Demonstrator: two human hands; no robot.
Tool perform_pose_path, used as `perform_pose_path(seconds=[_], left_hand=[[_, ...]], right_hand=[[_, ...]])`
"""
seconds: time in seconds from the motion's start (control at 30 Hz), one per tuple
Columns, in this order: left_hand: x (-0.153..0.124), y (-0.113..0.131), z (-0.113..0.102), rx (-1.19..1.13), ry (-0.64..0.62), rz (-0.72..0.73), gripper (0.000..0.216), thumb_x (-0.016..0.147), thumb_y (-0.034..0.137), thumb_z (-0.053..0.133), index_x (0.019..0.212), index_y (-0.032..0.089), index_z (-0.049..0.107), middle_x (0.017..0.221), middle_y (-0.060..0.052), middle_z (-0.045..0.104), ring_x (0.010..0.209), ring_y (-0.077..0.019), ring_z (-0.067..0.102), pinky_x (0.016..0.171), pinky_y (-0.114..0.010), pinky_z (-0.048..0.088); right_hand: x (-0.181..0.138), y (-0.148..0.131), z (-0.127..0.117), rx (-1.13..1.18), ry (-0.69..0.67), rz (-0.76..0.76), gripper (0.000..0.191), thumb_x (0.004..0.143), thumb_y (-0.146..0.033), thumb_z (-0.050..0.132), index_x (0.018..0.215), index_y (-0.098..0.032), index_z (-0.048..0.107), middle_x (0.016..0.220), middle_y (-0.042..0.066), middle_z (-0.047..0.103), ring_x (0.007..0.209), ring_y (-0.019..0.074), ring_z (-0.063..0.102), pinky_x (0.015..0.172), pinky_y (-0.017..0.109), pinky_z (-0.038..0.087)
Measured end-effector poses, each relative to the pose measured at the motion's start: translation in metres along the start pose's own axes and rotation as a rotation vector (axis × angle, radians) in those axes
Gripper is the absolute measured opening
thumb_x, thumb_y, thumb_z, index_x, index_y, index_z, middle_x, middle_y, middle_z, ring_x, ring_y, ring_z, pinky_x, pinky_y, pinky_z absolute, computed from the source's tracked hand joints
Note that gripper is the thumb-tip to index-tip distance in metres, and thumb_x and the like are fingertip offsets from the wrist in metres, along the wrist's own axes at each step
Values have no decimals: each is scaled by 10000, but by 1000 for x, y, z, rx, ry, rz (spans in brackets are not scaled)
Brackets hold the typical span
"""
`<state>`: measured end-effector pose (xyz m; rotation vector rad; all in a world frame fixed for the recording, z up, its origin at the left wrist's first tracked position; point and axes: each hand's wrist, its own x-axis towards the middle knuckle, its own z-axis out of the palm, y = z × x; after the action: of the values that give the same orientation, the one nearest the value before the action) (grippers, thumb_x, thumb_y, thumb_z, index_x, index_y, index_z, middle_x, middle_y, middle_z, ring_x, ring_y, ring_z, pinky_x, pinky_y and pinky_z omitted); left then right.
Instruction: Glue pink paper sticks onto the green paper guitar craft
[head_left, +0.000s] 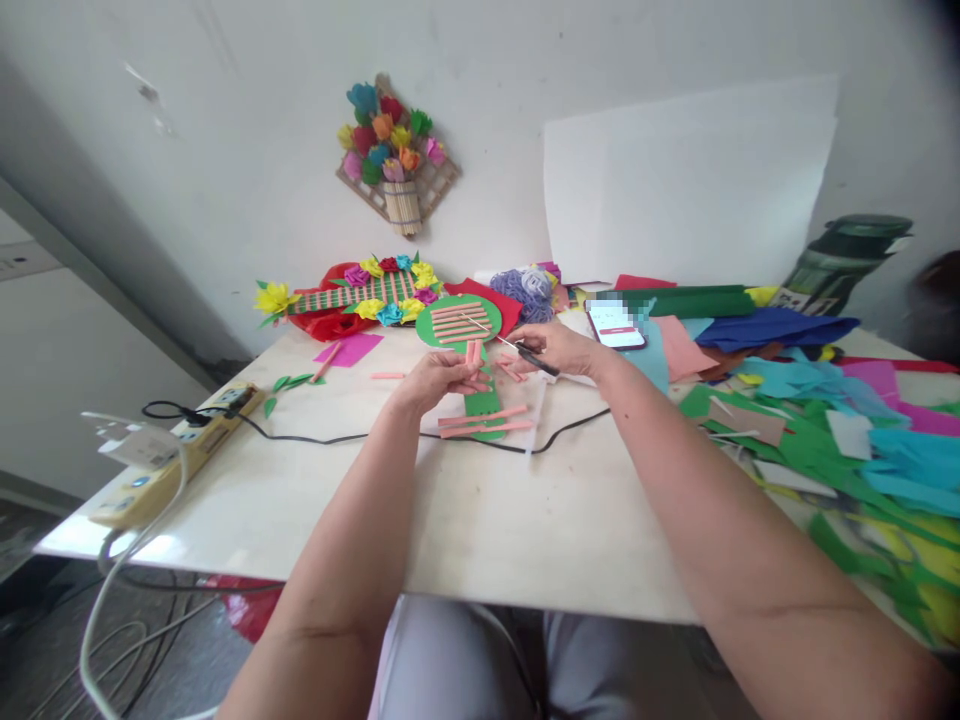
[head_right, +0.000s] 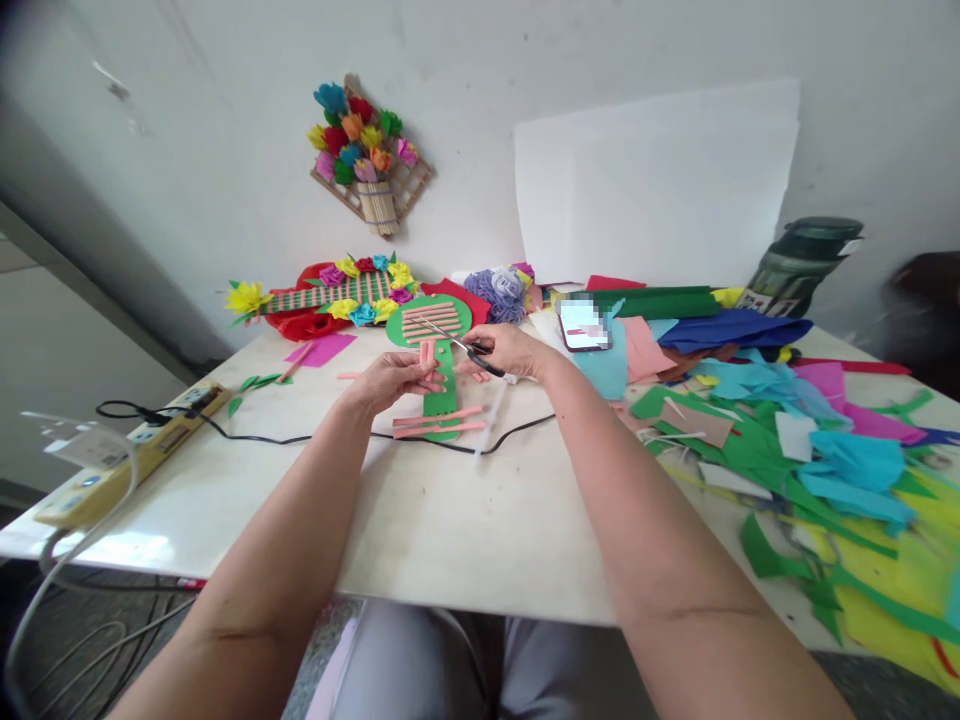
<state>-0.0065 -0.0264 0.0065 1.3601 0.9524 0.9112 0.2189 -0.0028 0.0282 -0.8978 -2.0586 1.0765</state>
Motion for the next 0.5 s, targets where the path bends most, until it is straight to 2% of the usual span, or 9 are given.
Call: perform_pose_path(seconds=[0.23,0.5], left_hand=[[-1,-2,-5,38,-5,13,319,625,366,730,795,104,668,834,-85,693,690,-157,655,629,-235,505],[-4,1,-4,42,-20,11,302,626,360,730,763,100,663,753,-74,690,669,-153,655,638,-241,515]], right_hand=[[0,0,-3,-306,-36,6,465,588,-383,709,987,-155,640,874,50,664,805,168,599,718,278,463],[1,6,-4,-331,-39,-40,472,554,-399,730,973,-193,659,829,25,657,752,152,589,697,263,447]])
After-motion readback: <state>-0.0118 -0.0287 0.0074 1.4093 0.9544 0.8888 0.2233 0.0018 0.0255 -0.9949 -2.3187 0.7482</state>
